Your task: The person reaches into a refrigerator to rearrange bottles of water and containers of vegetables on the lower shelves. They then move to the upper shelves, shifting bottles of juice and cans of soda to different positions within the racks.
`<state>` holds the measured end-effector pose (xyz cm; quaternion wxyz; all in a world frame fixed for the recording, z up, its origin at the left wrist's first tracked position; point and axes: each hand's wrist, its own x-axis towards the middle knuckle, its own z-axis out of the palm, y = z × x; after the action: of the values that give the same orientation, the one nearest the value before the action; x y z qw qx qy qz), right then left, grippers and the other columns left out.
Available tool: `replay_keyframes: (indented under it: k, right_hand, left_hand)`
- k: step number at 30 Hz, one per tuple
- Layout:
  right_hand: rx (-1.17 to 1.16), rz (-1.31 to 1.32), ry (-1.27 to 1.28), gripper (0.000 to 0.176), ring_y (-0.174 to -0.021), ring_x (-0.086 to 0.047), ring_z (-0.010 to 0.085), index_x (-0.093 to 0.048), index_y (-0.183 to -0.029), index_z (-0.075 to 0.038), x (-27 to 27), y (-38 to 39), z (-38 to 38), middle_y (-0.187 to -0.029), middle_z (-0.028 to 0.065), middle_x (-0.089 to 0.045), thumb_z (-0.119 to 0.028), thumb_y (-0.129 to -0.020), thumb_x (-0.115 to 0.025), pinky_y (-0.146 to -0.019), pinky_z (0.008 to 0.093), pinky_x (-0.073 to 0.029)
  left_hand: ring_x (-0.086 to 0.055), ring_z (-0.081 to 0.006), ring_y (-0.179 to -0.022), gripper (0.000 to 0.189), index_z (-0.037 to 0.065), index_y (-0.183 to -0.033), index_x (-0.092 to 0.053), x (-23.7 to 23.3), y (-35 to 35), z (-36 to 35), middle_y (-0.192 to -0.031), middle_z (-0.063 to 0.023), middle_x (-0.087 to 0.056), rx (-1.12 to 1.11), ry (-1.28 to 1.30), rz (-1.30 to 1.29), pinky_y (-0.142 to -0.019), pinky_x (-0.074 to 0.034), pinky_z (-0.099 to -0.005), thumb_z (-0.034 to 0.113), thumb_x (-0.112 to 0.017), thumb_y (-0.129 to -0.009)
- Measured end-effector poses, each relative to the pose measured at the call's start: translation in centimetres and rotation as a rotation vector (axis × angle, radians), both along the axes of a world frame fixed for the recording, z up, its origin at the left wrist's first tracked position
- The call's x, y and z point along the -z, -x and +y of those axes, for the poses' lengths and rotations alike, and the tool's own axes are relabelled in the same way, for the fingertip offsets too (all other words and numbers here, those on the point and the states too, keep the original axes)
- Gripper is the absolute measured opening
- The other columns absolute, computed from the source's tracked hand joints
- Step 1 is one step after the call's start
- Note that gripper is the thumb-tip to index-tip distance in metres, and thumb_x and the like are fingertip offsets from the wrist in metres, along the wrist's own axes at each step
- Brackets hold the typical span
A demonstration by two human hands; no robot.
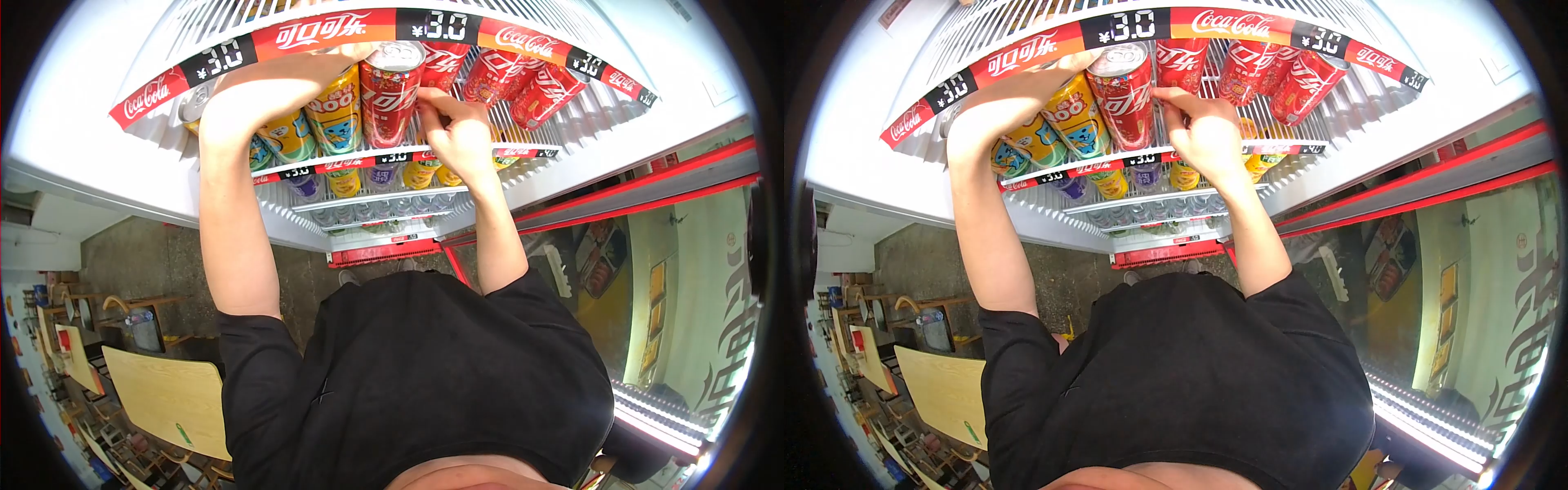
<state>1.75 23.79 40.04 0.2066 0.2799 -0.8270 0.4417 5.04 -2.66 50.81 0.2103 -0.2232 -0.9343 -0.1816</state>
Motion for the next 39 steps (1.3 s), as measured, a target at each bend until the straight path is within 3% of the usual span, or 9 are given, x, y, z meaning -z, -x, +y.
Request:
replay_keyframes:
  k: [1, 4, 7, 13, 16, 21, 25, 31, 39]
  right_hand:
    - [0.026, -0.079, -0.081, 0.033, -0.056, -0.066, 0.0319, -0.076, -0.119, -0.017, -0.9, -0.6, -0.1, -0.070, 0.0147, -0.069, -0.015, -0.088, -0.064, -0.057, 0.0412, -0.053]
    - [0.079, 0.017, -0.178, 0.038, -0.063, -0.069, 0.0339, -0.073, -0.123, -0.018, -1.4, -1.0, -0.4, -0.070, 0.0151, -0.070, -0.016, -0.087, -0.062, -0.064, 0.0468, -0.055]
    - [0.098, -0.119, -0.266, 0.046, -0.069, -0.070, 0.0365, -0.068, -0.132, -0.018, -2.1, -1.2, -0.6, -0.073, 0.0168, -0.070, -0.016, -0.087, -0.060, -0.070, 0.0493, -0.056]
    - [0.047, -0.157, -0.126, 0.054, -0.073, -0.071, 0.0378, -0.057, -0.141, -0.004, -2.0, -1.0, -0.7, -0.072, 0.0206, -0.069, -0.015, -0.089, -0.057, -0.073, 0.0491, -0.055]
    - [0.077, -0.195, -0.093, 0.051, -0.074, -0.071, 0.0364, -0.056, -0.141, 0.000, -1.6, -0.5, -0.5, -0.071, 0.0195, -0.068, -0.016, -0.092, -0.055, -0.073, 0.0490, -0.053]
    - [-0.016, -0.313, -0.026, 0.034, -0.065, -0.066, 0.0358, -0.066, -0.115, -0.006, -3.2, -1.3, -0.3, -0.067, 0.0138, -0.063, -0.028, -0.107, -0.042, -0.068, 0.0455, -0.051]
    - [-0.015, -0.230, -0.229, 0.046, -0.065, -0.068, 0.0305, -0.069, -0.115, -0.010, -2.6, -1.2, 0.1, -0.065, 0.0093, -0.063, -0.051, -0.098, -0.056, -0.066, 0.0419, -0.051]
    - [0.087, -0.211, -0.523, 0.093, -0.066, -0.071, 0.0277, -0.069, -0.132, -0.014, -3.3, -1.8, -0.9, -0.065, 0.0092, -0.066, -0.080, -0.066, -0.076, -0.062, 0.0417, -0.054]
    - [0.117, -0.233, -0.382, 0.076, -0.074, -0.073, 0.0310, -0.069, -0.111, -0.006, -2.5, -1.4, -0.8, -0.071, 0.0099, -0.070, -0.069, -0.070, -0.078, -0.070, 0.0445, -0.056]
  left_hand:
    - [-0.062, -0.0316, -0.115, 0.046, 0.014, -0.131, -0.060, 0.0, 0.0, 0.0, -0.127, -0.0129, -0.063, -0.002, 0.000, -0.003, -0.098, -0.048, -0.0415, 0.044, -0.062, -0.096]
    - [-0.062, -0.0318, -0.115, 0.046, 0.014, -0.131, -0.060, 0.1, -0.2, -0.1, -0.127, -0.0130, -0.064, -0.006, 0.000, -0.004, -0.097, -0.049, -0.0416, 0.044, -0.062, -0.096]
    - [-0.062, -0.0319, -0.115, 0.046, 0.014, -0.131, -0.060, 0.1, -0.2, -0.1, -0.126, -0.0131, -0.064, -0.009, 0.000, 0.000, -0.097, -0.049, -0.0418, 0.044, -0.063, -0.096]
    - [-0.063, -0.0323, -0.114, 0.046, 0.013, -0.130, -0.060, 0.0, -0.2, 0.0, -0.125, -0.0133, -0.064, -0.008, 0.002, 0.005, -0.097, -0.049, -0.0420, 0.044, -0.063, -0.096]
    - [-0.063, -0.0325, -0.113, 0.046, 0.013, -0.130, -0.061, 0.0, -0.5, -0.1, -0.125, -0.0135, -0.065, -0.010, 0.002, 0.007, -0.096, -0.050, -0.0421, 0.044, -0.063, -0.096]
    - [-0.063, -0.0328, -0.113, 0.046, 0.013, -0.129, -0.061, 0.0, -0.8, -0.2, -0.124, -0.0136, -0.065, -0.012, 0.003, 0.003, -0.096, -0.050, -0.0423, 0.045, -0.064, -0.095]
    - [-0.064, -0.0331, -0.112, 0.046, 0.013, -0.129, -0.061, 0.1, -0.8, -0.2, -0.124, -0.0138, -0.066, -0.010, 0.003, 0.003, -0.095, -0.050, -0.0425, 0.045, -0.064, -0.095]
    - [-0.064, -0.0334, -0.112, 0.047, 0.013, -0.128, -0.062, 0.1, -0.8, -0.2, -0.123, -0.0140, -0.066, -0.010, 0.001, 0.001, -0.095, -0.051, -0.0428, 0.045, -0.065, -0.095]
    - [-0.065, -0.0339, -0.110, 0.047, 0.012, -0.127, -0.062, -0.1, -0.3, -0.1, -0.121, -0.0143, -0.067, -0.006, -0.001, 0.006, -0.094, -0.051, -0.0431, 0.045, -0.066, -0.094]
